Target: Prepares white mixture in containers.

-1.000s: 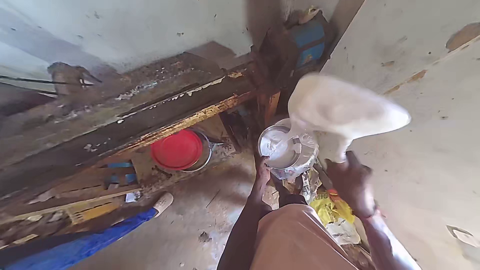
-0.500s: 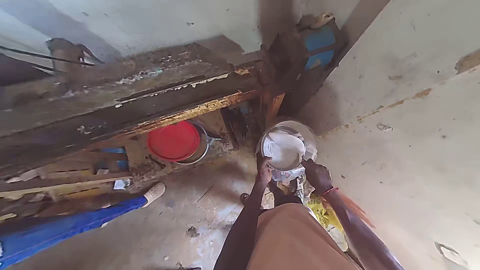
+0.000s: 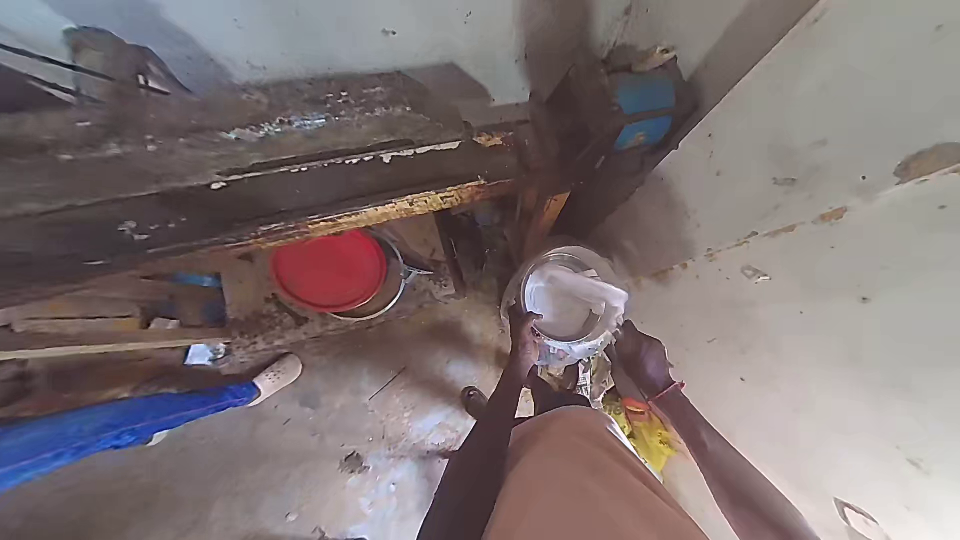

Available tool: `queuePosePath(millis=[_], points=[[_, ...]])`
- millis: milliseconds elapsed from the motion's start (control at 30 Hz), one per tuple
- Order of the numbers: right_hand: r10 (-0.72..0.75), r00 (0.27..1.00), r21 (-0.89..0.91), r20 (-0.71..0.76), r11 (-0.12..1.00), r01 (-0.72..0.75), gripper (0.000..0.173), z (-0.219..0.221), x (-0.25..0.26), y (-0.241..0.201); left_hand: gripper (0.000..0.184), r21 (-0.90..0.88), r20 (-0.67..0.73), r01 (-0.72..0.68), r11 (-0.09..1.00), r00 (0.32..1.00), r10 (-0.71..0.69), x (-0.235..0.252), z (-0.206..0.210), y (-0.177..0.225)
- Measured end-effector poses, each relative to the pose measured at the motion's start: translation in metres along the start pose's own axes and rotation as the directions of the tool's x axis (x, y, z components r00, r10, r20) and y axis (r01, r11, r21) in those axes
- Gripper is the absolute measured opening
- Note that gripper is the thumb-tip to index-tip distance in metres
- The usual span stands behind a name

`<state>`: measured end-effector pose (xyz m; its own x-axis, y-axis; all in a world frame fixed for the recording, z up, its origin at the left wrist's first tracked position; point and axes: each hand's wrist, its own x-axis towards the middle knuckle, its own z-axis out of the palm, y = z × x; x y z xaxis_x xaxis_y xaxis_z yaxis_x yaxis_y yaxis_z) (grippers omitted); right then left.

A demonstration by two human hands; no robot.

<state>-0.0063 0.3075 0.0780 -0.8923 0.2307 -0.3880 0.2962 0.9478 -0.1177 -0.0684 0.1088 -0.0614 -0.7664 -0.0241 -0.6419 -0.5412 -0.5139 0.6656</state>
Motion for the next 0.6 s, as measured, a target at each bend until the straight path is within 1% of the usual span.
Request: queuePosePath(millis=[33, 67, 100, 133, 200, 233, 267, 300, 333, 367, 400, 433, 467, 500, 533, 567, 600], points=[[0.012, 0.990, -0.078, 0.143, 0.997, -0.001, 0.031, -0.001, 0.007, 0.004, 0.077, 0.012, 0.010, -0.005, 1.000, 1.000, 0.005, 0.000, 0.001, -0.002], [0.017, 0.979, -0.114, 0.202, 0.993, 0.007, 0.035, 0.001, 0.011, 0.007, 0.081, 0.045, 0.032, -0.027, 0.999, 0.999, 0.026, -0.002, 0.001, -0.002], [0.008, 0.983, -0.107, 0.182, 0.994, 0.012, 0.034, -0.001, 0.013, 0.004, 0.083, 0.073, 0.047, -0.061, 0.996, 0.997, 0.057, 0.000, 0.002, 0.000], [-0.011, 0.995, -0.065, 0.102, 0.998, 0.017, 0.030, -0.003, 0.008, -0.002, 0.081, 0.073, 0.035, -0.069, 0.995, 0.997, 0.066, -0.002, 0.001, 0.000], [-0.030, 0.998, 0.020, -0.059, 0.999, 0.032, 0.031, -0.004, -0.005, -0.007, 0.076, 0.032, 0.012, -0.025, 0.999, 1.000, 0.024, -0.007, -0.002, -0.004], [-0.019, 1.000, 0.012, -0.015, 1.000, 0.020, 0.029, -0.005, -0.005, -0.004, 0.075, 0.013, 0.005, -0.004, 1.000, 1.000, 0.004, -0.006, -0.002, -0.006], [0.013, 0.993, -0.046, 0.118, 0.999, -0.008, 0.029, -0.007, 0.002, 0.001, 0.073, 0.011, -0.002, -0.004, 1.000, 1.000, 0.004, -0.004, -0.001, -0.006], [0.048, 0.969, -0.106, 0.241, 0.994, -0.023, 0.034, -0.006, 0.008, 0.008, 0.074, 0.040, 0.002, -0.021, 0.999, 1.000, 0.021, -0.004, 0.000, -0.008], [0.082, 0.947, -0.143, 0.311, 0.989, -0.038, 0.039, -0.007, 0.012, 0.011, 0.080, 0.100, 0.020, -0.056, 0.993, 0.998, 0.054, -0.004, 0.001, -0.007], [0.101, 0.945, -0.152, 0.310, 0.987, -0.056, 0.037, -0.010, 0.016, 0.008, 0.083, 0.137, 0.034, -0.088, 0.987, 0.996, 0.084, 0.001, 0.001, -0.004], [0.113, 0.959, -0.134, 0.261, 0.988, -0.080, 0.031, -0.013, 0.012, 0.004, 0.083, 0.143, 0.028, -0.094, 0.985, 0.995, 0.091, 0.003, -0.002, -0.004], [0.107, 0.977, -0.090, 0.184, 0.992, -0.092, 0.028, -0.012, 0.003, 0.002, 0.081, 0.130, 0.018, -0.077, 0.989, 0.997, 0.075, 0.002, -0.005, -0.009], [0.082, 0.990, -0.039, 0.112, 0.996, -0.078, 0.030, -0.006, -0.003, 0.004, 0.080, 0.106, 0.008, -0.057, 0.993, 0.998, 0.056, -0.001, -0.007, -0.012], [0.071, 0.989, -0.030, 0.127, 0.997, -0.068, 0.031, -0.002, -0.004, 0.006, 0.078, 0.081, -0.002, -0.044, 0.996, 0.999, 0.045, -0.001, -0.007, -0.012], [0.070, 0.978, -0.071, 0.199, 0.996, -0.057, 0.031, 0.001, 0.004, 0.008, 0.079, 0.072, -0.003, -0.045, 0.996, 0.999, 0.045, 0.001, -0.005, -0.009], [0.061, 0.966, -0.106, 0.250, 0.994, -0.035, 0.034, 0.005, 0.011, 0.013, 0.081, 0.089, 0.000, -0.055, 0.994, 0.998, 0.056, 0.002, 0.000, -0.007], [0.065, 0.961, -0.118, 0.268, 0.992, -0.034, 0.037, 0.008, 0.014, 0.014, 0.083, 0.132, 0.017, -0.075, 0.988, 0.997, 0.073, 0.002, 0.002, -0.007]])
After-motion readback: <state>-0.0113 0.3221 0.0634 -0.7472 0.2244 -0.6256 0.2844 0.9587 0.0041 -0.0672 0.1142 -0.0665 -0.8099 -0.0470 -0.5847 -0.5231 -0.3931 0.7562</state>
